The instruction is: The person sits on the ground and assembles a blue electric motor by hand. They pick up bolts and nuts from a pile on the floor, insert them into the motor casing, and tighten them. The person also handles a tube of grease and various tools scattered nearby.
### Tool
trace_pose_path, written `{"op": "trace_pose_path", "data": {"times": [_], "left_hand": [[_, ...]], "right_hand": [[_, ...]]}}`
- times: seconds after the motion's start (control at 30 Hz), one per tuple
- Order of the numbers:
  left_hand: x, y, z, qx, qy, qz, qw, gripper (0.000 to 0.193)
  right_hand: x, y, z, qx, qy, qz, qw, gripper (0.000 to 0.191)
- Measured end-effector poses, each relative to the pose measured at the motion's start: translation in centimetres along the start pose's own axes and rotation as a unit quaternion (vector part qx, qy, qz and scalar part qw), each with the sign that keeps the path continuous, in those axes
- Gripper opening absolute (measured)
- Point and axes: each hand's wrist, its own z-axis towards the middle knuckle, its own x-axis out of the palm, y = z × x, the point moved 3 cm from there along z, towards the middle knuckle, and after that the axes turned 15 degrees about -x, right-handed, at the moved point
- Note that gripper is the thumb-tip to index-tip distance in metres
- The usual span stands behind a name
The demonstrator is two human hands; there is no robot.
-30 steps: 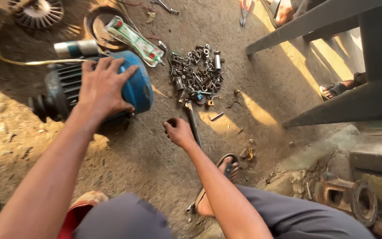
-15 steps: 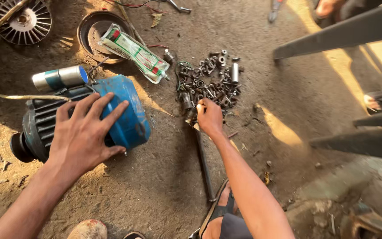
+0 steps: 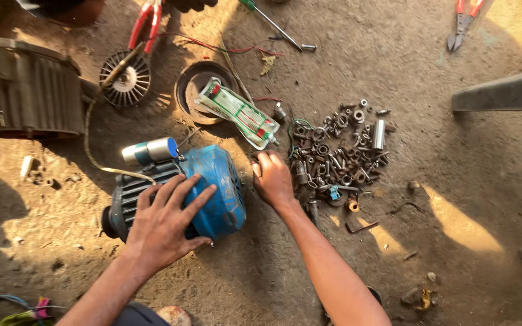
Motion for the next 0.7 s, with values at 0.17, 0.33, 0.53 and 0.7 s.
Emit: {"op": "trace_pose_path", "data": {"times": [0.17, 0.33, 0.53, 0.7], "left_hand": [[-0.9, -0.3, 0.2, -0.009, 0.004, -0.013, 1.0, 0.116], [-0.2, 0.7, 0.4, -0.019, -0.009, -0.022, 1.0, 0.116], [2.6, 0.9, -0.7, -0.003, -0.108, 0.036, 0.993, 0.11], [3.6, 0.6, -0.5, -0.015, -0.126, 0.06, 0.99, 0.112]], "right_hand": [[-1.8, 2.1, 3.0, -0.046, -0.057, -0.014, 0.997, 0.036], [-3.0, 1.5, 4.3, -0.039, -0.046, -0.048, 0.997, 0.058], [0.3, -0.1, 2.4, 0.202, -0.047, 0.16, 0.965, 0.043], [0.4, 2.1, 2.8, -0.058, 0.131, -0.027, 0.989, 0.073]]}}
